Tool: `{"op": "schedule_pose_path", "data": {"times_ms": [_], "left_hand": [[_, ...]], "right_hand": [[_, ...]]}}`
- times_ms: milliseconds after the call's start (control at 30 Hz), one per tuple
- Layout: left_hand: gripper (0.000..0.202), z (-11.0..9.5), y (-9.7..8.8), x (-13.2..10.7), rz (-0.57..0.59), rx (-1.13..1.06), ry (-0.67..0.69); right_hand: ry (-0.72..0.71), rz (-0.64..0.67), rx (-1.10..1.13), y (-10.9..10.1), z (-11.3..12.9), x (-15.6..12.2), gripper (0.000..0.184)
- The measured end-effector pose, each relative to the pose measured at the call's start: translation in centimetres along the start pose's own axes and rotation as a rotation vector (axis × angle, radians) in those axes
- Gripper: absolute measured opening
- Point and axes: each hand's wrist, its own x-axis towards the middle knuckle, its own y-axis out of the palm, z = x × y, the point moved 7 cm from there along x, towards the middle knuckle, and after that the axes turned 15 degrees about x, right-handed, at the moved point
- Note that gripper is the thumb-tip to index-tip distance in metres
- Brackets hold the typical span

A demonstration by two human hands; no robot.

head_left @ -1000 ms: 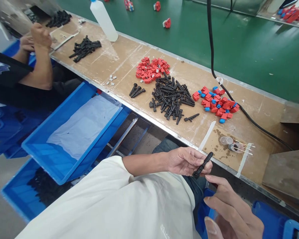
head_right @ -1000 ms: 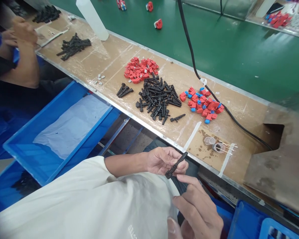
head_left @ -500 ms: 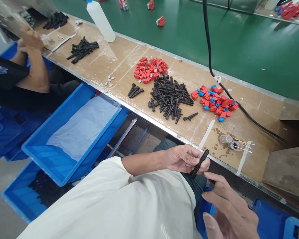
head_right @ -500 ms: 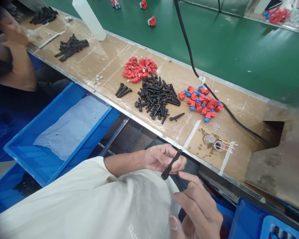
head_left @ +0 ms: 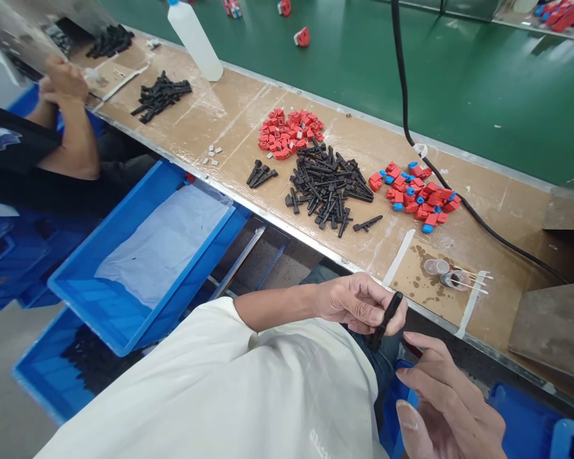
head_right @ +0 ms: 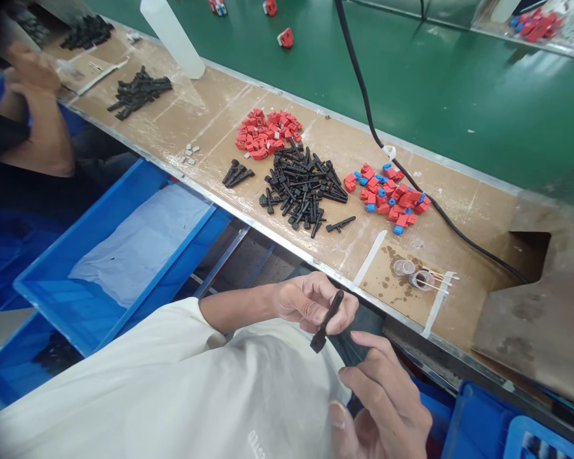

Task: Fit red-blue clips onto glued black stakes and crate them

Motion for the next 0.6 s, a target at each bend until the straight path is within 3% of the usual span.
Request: {"op": "schedule_pose_path", "data": {"times_ms": [267, 500, 567, 600], "left_hand": [[0.046, -2.0, 0.1, -1.0, -0.182, 0.250, 0.131], [0.046, -3.1, 0.0, -1.2, -0.255, 0.366, 0.190], [0.045, -3.3, -0.2, -1.3, -0.257, 0.377, 0.219], [0.044, -3.3, -0.3, -1.2, -0.257, 0.378, 0.233]], "right_hand": [[0.041, -0.135, -0.043, -2.5, -0.7, -0.4, 0.019], [0.056, -0.130, -0.088, -3.4, -1.6, -1.3, 0.010], [0.063, -0.224, -0.169, -4.5, -2.0, -1.5, 0.009], [0.085, -0.345, -0.233, -5.6, -2.4, -1.7, 0.009]]}}
